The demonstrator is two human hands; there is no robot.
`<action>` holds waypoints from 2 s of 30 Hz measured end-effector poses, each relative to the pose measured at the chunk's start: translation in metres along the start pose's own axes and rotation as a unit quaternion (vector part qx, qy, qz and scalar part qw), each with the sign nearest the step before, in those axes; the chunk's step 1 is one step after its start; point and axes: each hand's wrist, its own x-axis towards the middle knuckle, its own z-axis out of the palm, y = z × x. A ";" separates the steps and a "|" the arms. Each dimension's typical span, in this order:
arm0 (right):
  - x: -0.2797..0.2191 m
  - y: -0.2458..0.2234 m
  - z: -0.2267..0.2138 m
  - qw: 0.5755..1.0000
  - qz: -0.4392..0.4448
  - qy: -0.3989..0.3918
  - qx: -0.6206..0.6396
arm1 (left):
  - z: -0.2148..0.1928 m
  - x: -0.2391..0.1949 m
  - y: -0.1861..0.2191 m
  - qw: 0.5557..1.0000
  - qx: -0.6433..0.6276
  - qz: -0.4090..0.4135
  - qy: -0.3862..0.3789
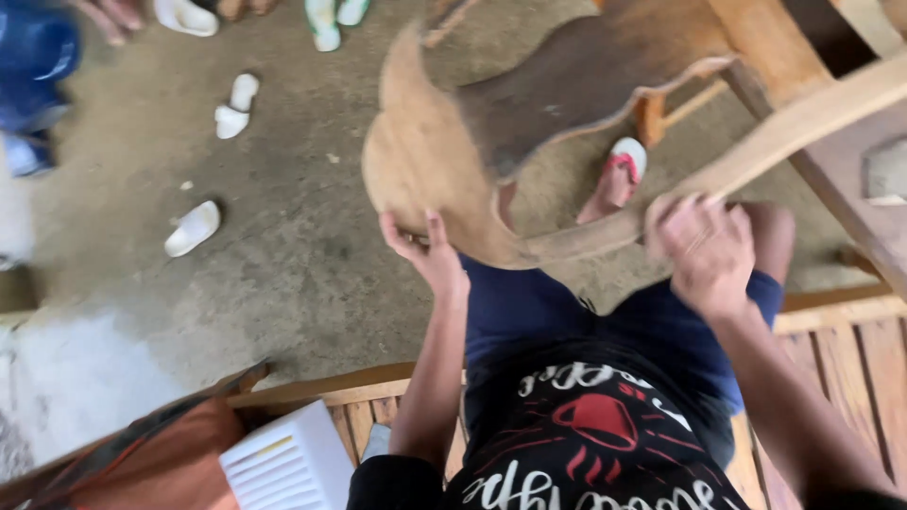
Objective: The person sands the curved edges and seat of a wooden chair using a sanding block. They hold the chair steady with one hand while rubbing the sanding block along the wood surfaces.
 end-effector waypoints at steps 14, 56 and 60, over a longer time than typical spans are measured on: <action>-0.041 -0.035 0.060 0.969 -0.026 0.140 0.204 | 0.016 -0.018 0.031 0.986 -0.139 -0.094 0.000; 0.018 -0.065 0.034 0.896 0.253 0.216 0.294 | 0.017 -0.018 0.021 0.991 -0.116 -0.069 -0.001; -0.043 -0.022 0.075 0.908 0.258 0.245 0.221 | 0.012 -0.015 0.013 0.990 -0.114 -0.078 0.003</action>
